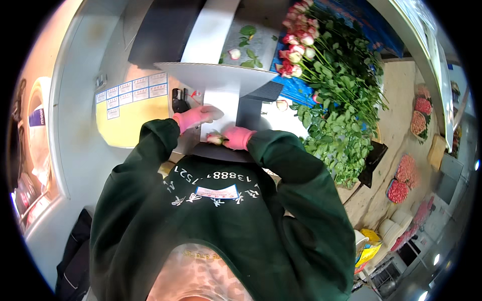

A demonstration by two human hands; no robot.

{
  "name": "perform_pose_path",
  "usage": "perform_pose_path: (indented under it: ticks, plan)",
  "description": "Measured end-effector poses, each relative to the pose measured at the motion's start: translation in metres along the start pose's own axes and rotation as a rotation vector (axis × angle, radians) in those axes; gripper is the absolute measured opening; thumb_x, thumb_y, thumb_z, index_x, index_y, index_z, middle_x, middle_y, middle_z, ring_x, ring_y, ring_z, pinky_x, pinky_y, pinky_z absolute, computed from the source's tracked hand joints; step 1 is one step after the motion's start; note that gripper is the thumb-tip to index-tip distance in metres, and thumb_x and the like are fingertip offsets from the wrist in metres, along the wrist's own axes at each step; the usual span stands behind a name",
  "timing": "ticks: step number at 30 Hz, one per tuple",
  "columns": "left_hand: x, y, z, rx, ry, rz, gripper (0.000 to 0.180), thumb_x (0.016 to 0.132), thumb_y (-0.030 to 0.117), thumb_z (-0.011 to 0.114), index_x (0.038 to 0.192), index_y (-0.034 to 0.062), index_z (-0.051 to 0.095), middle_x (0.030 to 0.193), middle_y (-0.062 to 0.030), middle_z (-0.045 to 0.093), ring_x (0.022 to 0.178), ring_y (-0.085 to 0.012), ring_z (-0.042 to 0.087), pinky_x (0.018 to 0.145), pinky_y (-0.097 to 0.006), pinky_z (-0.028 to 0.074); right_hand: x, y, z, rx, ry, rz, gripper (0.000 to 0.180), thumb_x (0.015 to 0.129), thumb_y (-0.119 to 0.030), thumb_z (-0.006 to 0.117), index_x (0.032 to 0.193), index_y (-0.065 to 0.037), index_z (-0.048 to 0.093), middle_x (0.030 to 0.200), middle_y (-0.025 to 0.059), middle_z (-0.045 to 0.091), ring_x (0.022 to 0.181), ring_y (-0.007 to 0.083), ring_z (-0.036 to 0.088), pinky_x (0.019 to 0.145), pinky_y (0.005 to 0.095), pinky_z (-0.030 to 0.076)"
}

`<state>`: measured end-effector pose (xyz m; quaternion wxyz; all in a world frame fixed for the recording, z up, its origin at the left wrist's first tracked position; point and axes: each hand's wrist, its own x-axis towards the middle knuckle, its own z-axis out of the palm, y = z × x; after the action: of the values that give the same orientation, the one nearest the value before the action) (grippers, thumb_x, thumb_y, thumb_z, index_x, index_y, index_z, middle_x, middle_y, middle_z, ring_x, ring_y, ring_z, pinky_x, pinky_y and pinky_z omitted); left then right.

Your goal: The person wraps individual rose stems in black paper, then places them into a clear plastic bag. The person repeats this process for several stems, arranging them on a table and handling the wrapping materials with gloved hands.

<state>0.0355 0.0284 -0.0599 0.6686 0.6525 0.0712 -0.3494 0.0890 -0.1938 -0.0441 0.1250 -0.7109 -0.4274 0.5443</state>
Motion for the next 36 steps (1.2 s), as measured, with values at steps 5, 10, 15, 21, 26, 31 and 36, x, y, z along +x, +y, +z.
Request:
perform_pose_path:
  ticks: [5,10,15,21,26,31,36]
  plan:
    - [-0.018,0.007,0.043,0.666,-0.056,0.093,0.032,0.079,0.034,0.072,0.094,0.0064,0.065,0.099,-0.0163,0.062,0.098,-0.0322,0.059,0.087,-0.040,0.046,0.000,0.007,0.019,-0.195,0.128,-0.062,0.028,0.087,-0.030,0.054,0.094,-0.006,0.068,0.094,0.0188,0.068,0.089,0.0386,0.065,0.080,0.0470,0.051]
    - [-0.014,-0.016,0.053,0.756,0.076,0.290,0.026,0.073,0.024,0.073,0.083,0.0057,0.058,0.090,-0.0152,0.060,0.092,-0.0355,0.057,0.081,-0.044,0.046,-0.069,0.086,-0.079,-0.471,0.267,0.139,0.024,0.087,-0.021,0.053,0.088,-0.004,0.070,0.093,0.0190,0.067,0.095,0.0334,0.065,0.078,0.0465,0.053]
    - [-0.018,-0.009,0.054,0.767,0.030,0.206,0.031,0.077,0.025,0.073,0.097,0.0051,0.061,0.102,-0.0164,0.060,0.105,-0.0344,0.055,0.091,-0.042,0.046,-0.091,0.162,-0.193,-0.116,1.178,0.522,0.034,0.087,-0.015,0.053,0.120,-0.010,0.059,0.111,0.0203,0.066,0.105,0.0380,0.062,0.089,0.0480,0.050]
    - [-0.027,0.002,0.058,0.709,0.071,0.129,0.032,0.078,0.027,0.073,0.101,0.0060,0.063,0.103,-0.0172,0.060,0.105,-0.0355,0.055,0.090,-0.043,0.046,-0.127,0.136,-0.203,0.011,1.126,0.339,0.041,0.084,-0.024,0.066,0.118,-0.003,0.058,0.109,0.0209,0.064,0.102,0.0354,0.063,0.087,0.0413,0.050]
    - [-0.026,0.000,0.057,0.708,0.052,0.176,0.033,0.080,0.028,0.071,0.102,0.0052,0.064,0.103,-0.0177,0.061,0.104,-0.0360,0.056,0.091,-0.043,0.046,-0.301,0.064,-0.175,0.586,1.667,0.091,0.028,0.092,-0.014,0.065,0.116,-0.003,0.060,0.098,0.0045,0.065,0.083,0.0123,0.059,0.075,0.0274,0.049]
    - [-0.032,-0.019,0.048,0.664,0.050,0.237,0.026,0.087,0.026,0.066,0.102,0.0052,0.066,0.105,-0.0166,0.062,0.105,-0.0349,0.057,0.092,-0.042,0.046,-0.291,-0.075,-0.136,-0.093,0.939,0.041,0.025,0.087,-0.017,0.066,0.110,-0.007,0.062,0.096,0.0106,0.066,0.090,0.0272,0.064,0.078,0.0359,0.052]
    - [-0.027,-0.020,0.053,0.645,0.209,0.074,0.043,0.082,0.027,0.074,0.116,0.0059,0.060,0.108,-0.0180,0.059,0.107,-0.0350,0.055,0.094,-0.042,0.045,-0.075,-0.017,-0.049,0.130,0.338,-0.003,0.029,0.089,-0.031,0.061,0.110,-0.010,0.059,0.095,0.0151,0.064,0.091,0.0361,0.063,0.076,0.0446,0.050]
